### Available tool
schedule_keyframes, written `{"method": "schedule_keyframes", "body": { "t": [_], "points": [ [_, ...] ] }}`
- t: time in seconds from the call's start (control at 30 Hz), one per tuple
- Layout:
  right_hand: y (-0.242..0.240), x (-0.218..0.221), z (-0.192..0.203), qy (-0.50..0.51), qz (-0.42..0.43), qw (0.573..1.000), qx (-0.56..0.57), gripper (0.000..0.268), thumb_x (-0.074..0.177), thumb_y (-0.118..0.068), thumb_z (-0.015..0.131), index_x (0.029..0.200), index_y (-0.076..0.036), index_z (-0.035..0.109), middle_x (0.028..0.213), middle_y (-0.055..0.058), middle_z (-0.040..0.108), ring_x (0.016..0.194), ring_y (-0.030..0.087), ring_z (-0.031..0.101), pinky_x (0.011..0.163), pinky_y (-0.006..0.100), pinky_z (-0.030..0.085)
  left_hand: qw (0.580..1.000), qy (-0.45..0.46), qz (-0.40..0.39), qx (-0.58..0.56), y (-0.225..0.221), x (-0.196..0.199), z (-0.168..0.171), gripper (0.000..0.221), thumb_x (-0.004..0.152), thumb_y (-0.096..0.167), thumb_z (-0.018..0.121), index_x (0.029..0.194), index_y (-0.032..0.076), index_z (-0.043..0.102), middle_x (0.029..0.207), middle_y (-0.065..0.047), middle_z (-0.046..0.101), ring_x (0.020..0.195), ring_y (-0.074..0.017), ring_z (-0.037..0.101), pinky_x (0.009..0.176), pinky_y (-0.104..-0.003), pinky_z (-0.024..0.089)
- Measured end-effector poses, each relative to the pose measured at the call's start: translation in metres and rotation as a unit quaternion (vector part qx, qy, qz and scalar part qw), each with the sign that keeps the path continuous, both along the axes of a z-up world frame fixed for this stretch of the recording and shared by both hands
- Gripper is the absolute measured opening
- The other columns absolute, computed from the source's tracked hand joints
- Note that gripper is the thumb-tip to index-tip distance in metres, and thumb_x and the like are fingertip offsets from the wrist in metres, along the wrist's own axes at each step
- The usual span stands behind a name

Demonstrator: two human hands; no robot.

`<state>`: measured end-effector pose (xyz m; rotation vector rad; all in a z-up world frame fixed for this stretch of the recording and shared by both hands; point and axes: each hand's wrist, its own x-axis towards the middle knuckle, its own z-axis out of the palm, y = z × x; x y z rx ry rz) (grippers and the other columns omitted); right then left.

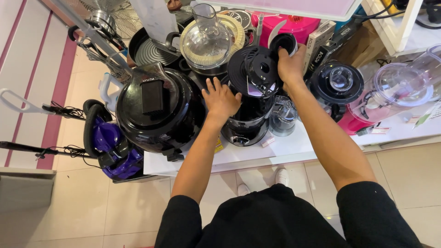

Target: Assembling the components of a food processor on a store display shelf

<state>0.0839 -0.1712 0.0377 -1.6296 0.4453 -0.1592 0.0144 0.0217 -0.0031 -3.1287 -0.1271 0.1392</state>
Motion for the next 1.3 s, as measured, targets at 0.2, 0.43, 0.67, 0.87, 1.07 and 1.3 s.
{"method": "schedule_keyframes", "body": {
  "t": [0.2, 0.43, 0.67, 0.87, 1.07, 1.3],
  "points": [
    [0.003, -0.008, 0.012, 0.016, -0.005, 1.0, -0.004, 0.031, 0.094, -0.025, 0.053, 0.123, -0.018, 0.044, 0.112, 0.007, 0.065, 0.096, 0.021, 0.067, 0.075, 0.037, 0.058, 0.972, -0.063, 0.068, -0.217, 0.001, 0.02, -0.013, 0.05, 0.085, 0.046, 0.059, 0.11, 0.006, 0.075, 0.13, -0.017, 0.056, 0.129, -0.0415, 0.048, 0.112, -0.055, 0.035],
    [0.003, -0.007, 0.009, 0.016, -0.003, 1.0, 0.007, 0.031, 0.094, -0.026, 0.052, 0.123, -0.019, 0.043, 0.11, 0.005, 0.064, 0.094, 0.018, 0.065, 0.076, 0.034, 0.055, 0.984, -0.029, 0.048, -0.172, 0.003, 0.033, -0.016, 0.033, 0.089, 0.026, 0.061, 0.118, 0.014, 0.071, 0.144, -0.014, 0.047, 0.147, -0.0441, 0.027, 0.116, -0.068, 0.025],
    [0.0, -0.007, 0.007, 0.024, -0.008, 0.998, 0.06, 0.028, 0.094, -0.028, 0.054, 0.119, -0.02, 0.042, 0.109, 0.007, 0.065, 0.092, 0.019, 0.066, 0.071, 0.035, 0.058, 0.891, -0.104, 0.037, -0.44, 0.025, 0.009, 0.052, 0.018, 0.095, 0.015, 0.065, 0.101, 0.0, 0.075, 0.124, -0.018, 0.054, 0.111, -0.0374, 0.062, 0.094, -0.047, 0.055],
    [-0.001, -0.015, 0.019, 0.036, -0.01, 0.998, 0.048, 0.029, 0.094, -0.029, 0.052, 0.12, -0.021, 0.043, 0.102, 0.007, 0.067, 0.083, 0.02, 0.067, 0.065, 0.035, 0.058, 0.724, -0.16, 0.157, -0.653, 0.071, 0.017, 0.045, 0.038, 0.097, 0.04, 0.068, 0.071, 0.016, 0.053, 0.063, 0.005, 0.043, 0.053, -0.009, 0.044, 0.048, -0.031, 0.032],
    [0.005, -0.006, -0.001, 0.023, -0.023, 0.999, -0.001, 0.033, 0.092, -0.033, 0.054, 0.122, -0.021, 0.044, 0.11, 0.007, 0.067, 0.094, 0.021, 0.065, 0.075, 0.037, 0.054, 0.451, -0.012, 0.171, -0.876, 0.044, -0.01, 0.064, 0.054, 0.078, 0.041, 0.075, 0.113, 0.002, 0.063, 0.096, -0.014, 0.071, 0.082, -0.0301, 0.069, 0.078, -0.042, 0.059],
    [0.014, 0.011, -0.05, -0.073, -0.018, 0.997, -0.032, 0.042, 0.097, -0.031, 0.064, 0.13, -0.014, 0.045, 0.118, 0.018, 0.064, 0.113, 0.034, 0.065, 0.091, 0.046, 0.056, 0.559, -0.173, 0.155, -0.796, -0.006, 0.007, 0.009, 0.036, 0.083, 0.036, 0.087, 0.093, 0.003, 0.074, 0.081, -0.008, 0.07, 0.072, -0.014, 0.068, 0.064, -0.03, 0.058]
  ]
}}
